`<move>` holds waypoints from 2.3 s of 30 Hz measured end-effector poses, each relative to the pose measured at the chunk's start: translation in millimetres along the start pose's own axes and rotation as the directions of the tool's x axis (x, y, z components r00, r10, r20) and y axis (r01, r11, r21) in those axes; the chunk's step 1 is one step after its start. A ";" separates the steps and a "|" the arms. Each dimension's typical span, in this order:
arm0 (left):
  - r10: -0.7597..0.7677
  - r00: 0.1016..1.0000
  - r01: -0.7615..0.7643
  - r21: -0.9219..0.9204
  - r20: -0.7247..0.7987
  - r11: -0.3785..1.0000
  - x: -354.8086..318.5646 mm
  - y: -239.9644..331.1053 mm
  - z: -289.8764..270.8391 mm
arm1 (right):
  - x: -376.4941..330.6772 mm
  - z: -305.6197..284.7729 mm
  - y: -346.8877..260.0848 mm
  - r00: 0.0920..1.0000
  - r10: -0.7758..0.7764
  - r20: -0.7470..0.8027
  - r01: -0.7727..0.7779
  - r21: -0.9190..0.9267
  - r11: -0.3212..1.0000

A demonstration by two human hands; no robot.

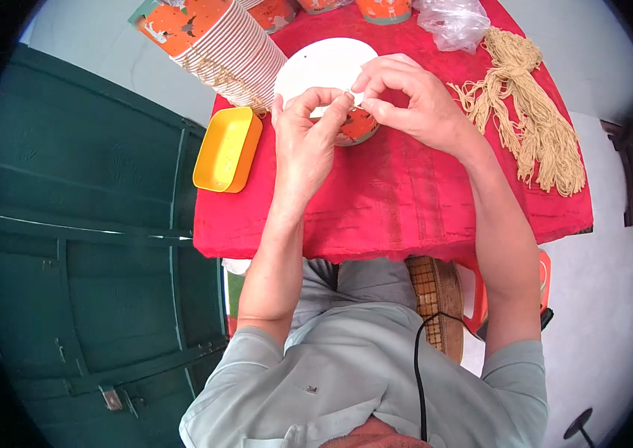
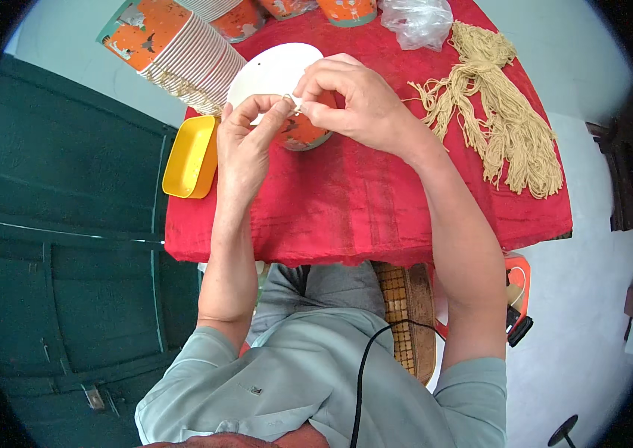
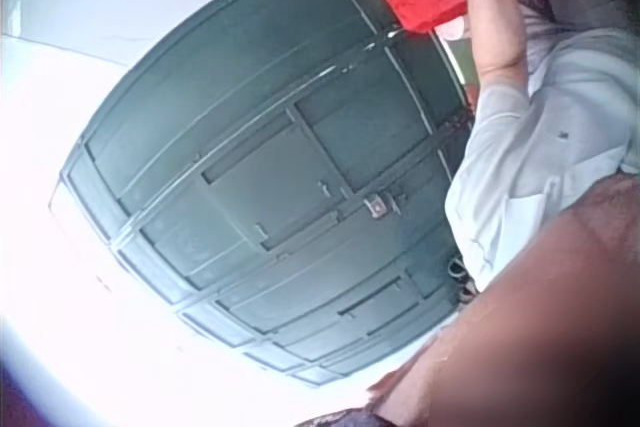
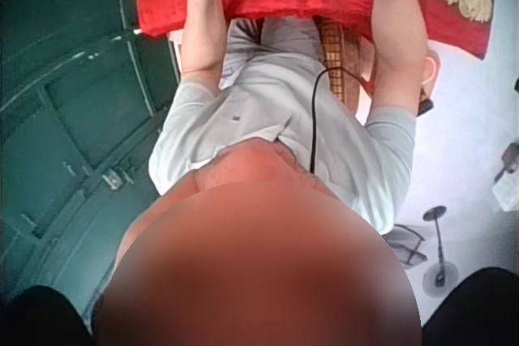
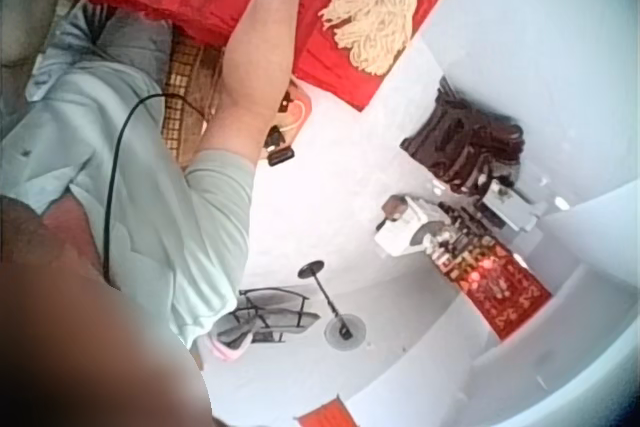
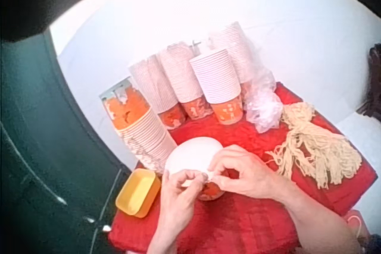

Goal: Tying thin ropes or strings through holes in paper cups.

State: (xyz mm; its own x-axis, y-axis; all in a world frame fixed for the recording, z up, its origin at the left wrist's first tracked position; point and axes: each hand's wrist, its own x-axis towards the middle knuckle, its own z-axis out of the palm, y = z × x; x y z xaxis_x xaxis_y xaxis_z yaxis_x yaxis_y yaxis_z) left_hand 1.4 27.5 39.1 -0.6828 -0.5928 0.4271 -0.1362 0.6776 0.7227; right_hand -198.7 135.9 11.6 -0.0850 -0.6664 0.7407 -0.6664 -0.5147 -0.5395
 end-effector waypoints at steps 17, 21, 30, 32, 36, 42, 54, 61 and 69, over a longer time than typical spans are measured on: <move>0.110 0.992 -0.101 0.131 -0.063 0.986 -7.7 0.4 8.4 | 4.5 -0.5 -16.5 0.999 0.022 0.024 -0.020 -0.084 0.996; 0.146 0.987 -0.136 0.147 -0.060 0.980 -5.3 -6.6 8.5 | 8.1 0.9 -20.3 0.996 -0.078 -0.036 0.063 -0.306 0.950; 0.237 0.968 -0.230 0.081 -0.088 0.970 12.6 -14.3 19.8 | 8.8 7.8 -32.6 0.973 -0.199 -0.121 0.096 -0.569 0.817; 0.246 0.965 -0.241 0.062 -0.093 0.969 13.2 -16.9 22.3 | 2.9 11.1 -29.0 0.979 -0.069 -0.193 -0.038 -0.501 0.865; 0.266 0.959 -0.264 0.033 -0.100 0.964 13.4 -23.6 23.2 | -0.7 14.5 -28.7 0.928 0.267 -0.258 -0.323 -0.204 0.924; 0.303 0.945 -0.297 0.062 -0.121 0.953 14.3 -23.8 22.9 | -0.1 17.3 -31.2 0.826 0.548 -0.134 -0.499 0.279 0.821; 0.286 0.939 -0.283 0.042 -0.191 0.958 16.9 -29.2 22.3 | -1.0 24.8 -30.1 0.898 0.385 -0.215 -0.383 0.052 0.922; 0.295 0.926 -0.295 0.034 -0.237 0.955 17.4 -32.0 23.4 | -1.0 25.4 -20.9 0.970 0.125 -0.208 -0.183 -0.291 0.939; 0.295 0.923 -0.297 0.028 -0.245 0.954 17.1 -33.3 24.0 | 3.2 26.3 -20.7 0.982 0.001 -0.189 -0.077 -0.395 0.916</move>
State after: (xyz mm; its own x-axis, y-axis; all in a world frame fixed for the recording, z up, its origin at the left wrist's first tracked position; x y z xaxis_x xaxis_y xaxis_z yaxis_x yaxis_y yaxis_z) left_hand -22.9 5.2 9.3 -0.4945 -0.4544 0.7409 0.0533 0.8350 0.5477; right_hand -165.7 130.3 14.7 -0.2240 -0.5527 0.8027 -0.8961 -0.2071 -0.3926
